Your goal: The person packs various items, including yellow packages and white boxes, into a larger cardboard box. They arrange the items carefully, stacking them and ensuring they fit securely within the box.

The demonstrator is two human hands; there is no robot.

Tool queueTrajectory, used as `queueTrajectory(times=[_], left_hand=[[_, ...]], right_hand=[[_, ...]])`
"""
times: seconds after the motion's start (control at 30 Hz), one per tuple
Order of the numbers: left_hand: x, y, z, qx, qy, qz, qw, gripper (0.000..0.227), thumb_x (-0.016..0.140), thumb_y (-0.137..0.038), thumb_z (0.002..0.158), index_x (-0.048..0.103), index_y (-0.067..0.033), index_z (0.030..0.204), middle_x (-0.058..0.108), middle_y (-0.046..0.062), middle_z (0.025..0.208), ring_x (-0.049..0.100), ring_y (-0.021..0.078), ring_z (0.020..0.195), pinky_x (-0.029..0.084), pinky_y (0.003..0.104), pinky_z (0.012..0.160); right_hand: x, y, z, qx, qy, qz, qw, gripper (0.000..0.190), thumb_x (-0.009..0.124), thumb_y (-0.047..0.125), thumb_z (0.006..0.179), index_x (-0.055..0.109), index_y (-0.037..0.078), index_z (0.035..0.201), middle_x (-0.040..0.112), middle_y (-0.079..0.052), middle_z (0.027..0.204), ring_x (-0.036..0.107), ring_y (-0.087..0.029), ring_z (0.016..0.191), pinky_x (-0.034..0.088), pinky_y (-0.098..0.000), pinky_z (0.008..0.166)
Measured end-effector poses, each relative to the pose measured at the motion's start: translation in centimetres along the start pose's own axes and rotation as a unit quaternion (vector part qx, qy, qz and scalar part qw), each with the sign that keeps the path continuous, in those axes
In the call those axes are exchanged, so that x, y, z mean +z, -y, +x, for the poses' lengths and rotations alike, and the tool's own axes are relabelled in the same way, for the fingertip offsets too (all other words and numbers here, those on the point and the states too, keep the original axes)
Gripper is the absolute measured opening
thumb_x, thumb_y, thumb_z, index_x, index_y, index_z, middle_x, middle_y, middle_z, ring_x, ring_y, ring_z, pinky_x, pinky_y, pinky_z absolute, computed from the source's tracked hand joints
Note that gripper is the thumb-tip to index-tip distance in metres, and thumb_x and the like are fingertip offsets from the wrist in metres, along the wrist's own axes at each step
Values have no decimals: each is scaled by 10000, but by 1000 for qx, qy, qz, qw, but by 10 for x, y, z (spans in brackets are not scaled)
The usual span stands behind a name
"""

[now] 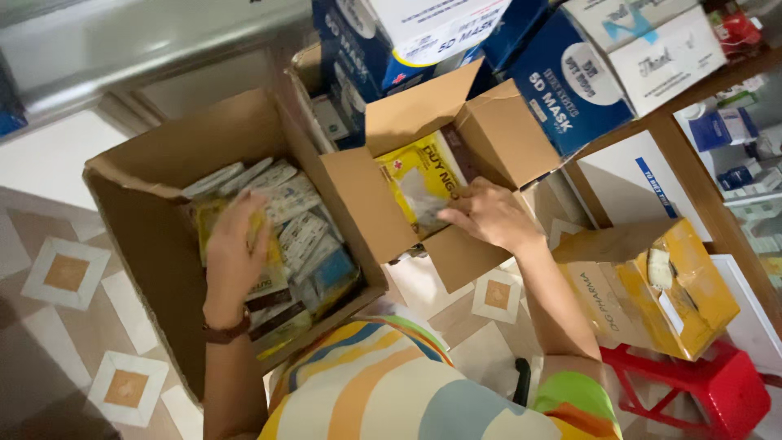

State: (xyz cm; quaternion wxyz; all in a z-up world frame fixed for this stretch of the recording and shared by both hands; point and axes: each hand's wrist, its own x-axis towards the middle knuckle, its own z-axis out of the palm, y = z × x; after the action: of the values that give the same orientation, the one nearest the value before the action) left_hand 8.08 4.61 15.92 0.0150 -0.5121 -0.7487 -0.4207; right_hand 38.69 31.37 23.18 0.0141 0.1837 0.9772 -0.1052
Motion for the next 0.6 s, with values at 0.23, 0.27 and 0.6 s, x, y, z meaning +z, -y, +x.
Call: queueTrajectory(times=[0.23,0.27,0.6], left_hand=[[20,135,-11,-219,-14,-72,973,327,687,-157,1002,634,-76,1314,715,143,1272,710,273,1144,544,382,975],[32,165,-16,-254,-30,-93,962,321,695,-176,994,641,-86,1297,730,130,1240,730,246,1122,555,361,966],[145,291,-104,-495,128,-65,857,378,583,-291,1065,720,48,1161,743,268,1145,713,402,1082,538,508,963]], right_hand=[[15,7,-4,13,-59,78,995,375,548,309,1039,739,0,1129,717,-211,1129,659,-415,1030,527,-483,870],[15,12,-10,0,-106,71,992,392,553,309,1035,730,-14,1171,722,-212,1161,669,-408,1040,541,-486,875],[59,135,-13,-78,-221,243,941,341,556,306,1052,741,44,1169,750,-84,1208,733,-261,1135,575,-407,999]])
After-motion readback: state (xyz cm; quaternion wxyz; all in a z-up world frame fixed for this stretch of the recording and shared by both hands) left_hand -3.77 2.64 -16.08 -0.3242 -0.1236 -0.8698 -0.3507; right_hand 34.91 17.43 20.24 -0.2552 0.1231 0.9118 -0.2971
